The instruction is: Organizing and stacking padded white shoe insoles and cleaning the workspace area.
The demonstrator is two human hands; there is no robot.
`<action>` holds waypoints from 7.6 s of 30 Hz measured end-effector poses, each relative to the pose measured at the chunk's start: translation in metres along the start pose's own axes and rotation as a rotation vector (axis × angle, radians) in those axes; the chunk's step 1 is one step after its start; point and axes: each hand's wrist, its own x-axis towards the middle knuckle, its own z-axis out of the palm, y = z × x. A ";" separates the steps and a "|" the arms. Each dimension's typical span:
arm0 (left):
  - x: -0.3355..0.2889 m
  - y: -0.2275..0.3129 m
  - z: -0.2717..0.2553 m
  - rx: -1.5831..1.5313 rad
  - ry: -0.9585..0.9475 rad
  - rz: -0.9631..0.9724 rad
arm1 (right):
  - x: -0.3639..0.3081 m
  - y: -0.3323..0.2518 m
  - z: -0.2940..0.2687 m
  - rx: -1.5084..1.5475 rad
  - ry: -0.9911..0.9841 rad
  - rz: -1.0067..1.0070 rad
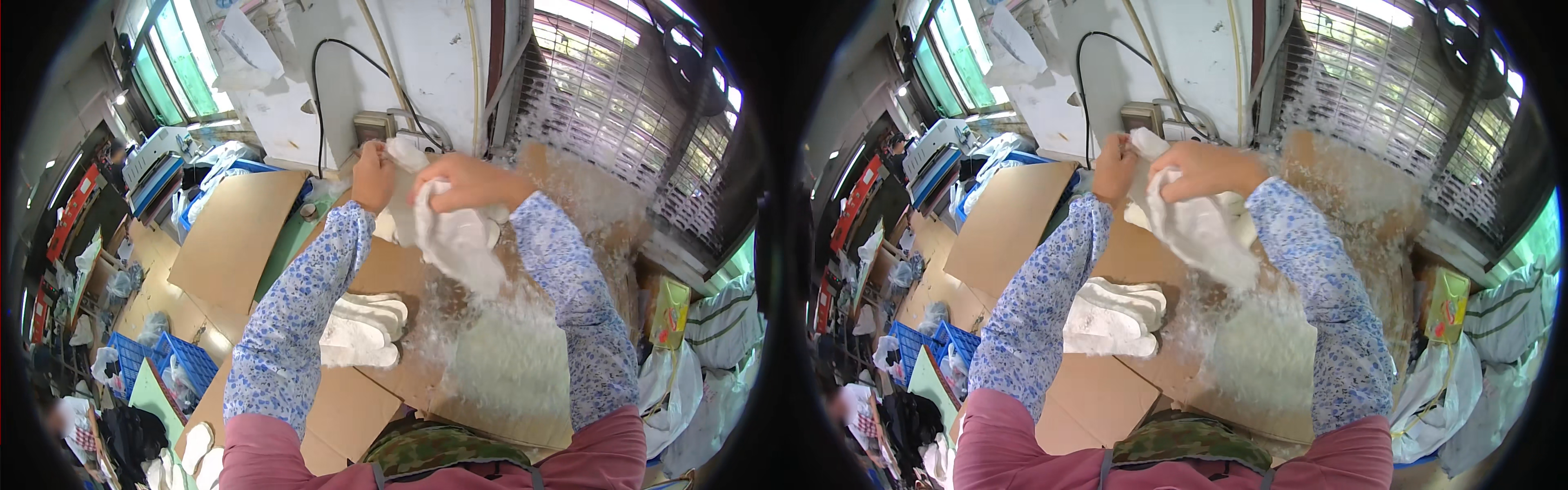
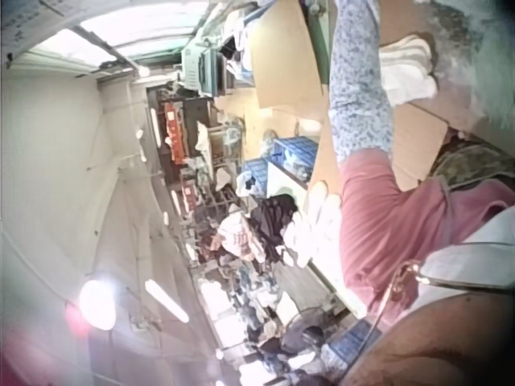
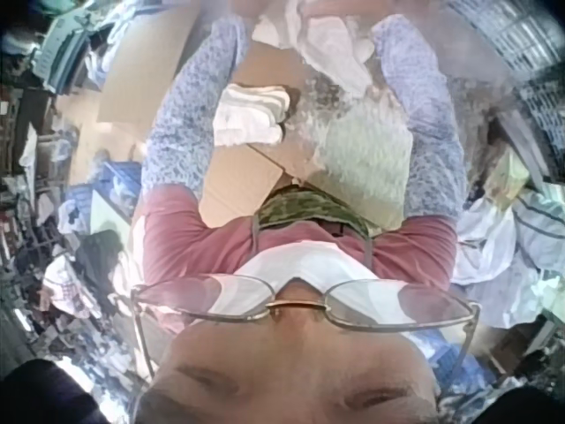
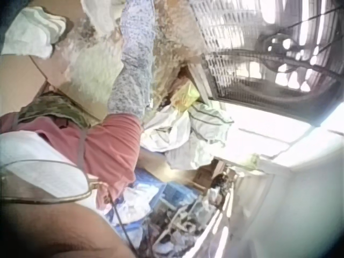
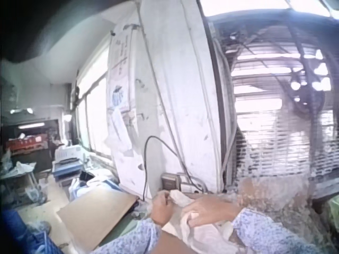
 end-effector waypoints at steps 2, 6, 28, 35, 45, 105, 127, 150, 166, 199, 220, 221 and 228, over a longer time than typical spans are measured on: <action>-0.002 0.007 -0.003 -0.181 -0.049 0.064 | 0.009 0.014 0.011 -0.027 0.049 0.006; -0.004 0.013 -0.007 -0.122 -0.115 0.010 | 0.012 0.039 0.007 0.007 0.480 -0.177; 0.004 0.046 -0.004 -0.527 -0.620 0.058 | 0.010 0.024 0.010 -0.127 0.717 0.006; 0.015 0.054 -0.030 -0.467 -0.401 -0.059 | -0.013 -0.031 0.064 -0.286 1.314 -0.745; 0.061 0.037 -0.066 -0.422 -0.260 -0.070 | -0.050 0.026 0.054 -0.306 1.064 -0.237; -0.223 -0.131 -0.149 0.521 -0.191 -0.068 | 0.030 0.123 0.354 0.309 -0.046 0.249; -0.294 -0.161 -0.127 0.616 -0.333 -0.338 | 0.162 0.292 0.237 -0.817 0.335 -0.124; -0.046 -0.062 -0.044 -1.059 -0.469 -0.863 | 0.052 0.099 0.094 0.642 0.187 0.082; 0.005 -0.086 -0.059 -0.845 -0.115 -0.411 | 0.042 0.229 0.206 0.312 0.452 0.438; 0.006 -0.008 -0.068 0.272 -0.385 0.151 | 0.039 0.097 0.035 0.112 0.874 0.013; -0.029 0.024 -0.040 -0.789 -0.372 -0.517 | -0.023 0.006 0.140 -0.410 0.832 -0.264; -0.026 0.018 -0.040 -0.861 -0.294 -0.525 | -0.027 0.012 0.153 -0.356 0.857 -0.275; 0.017 0.020 -0.070 -0.965 -0.078 -0.434 | -0.112 0.110 0.236 -0.223 0.521 -0.136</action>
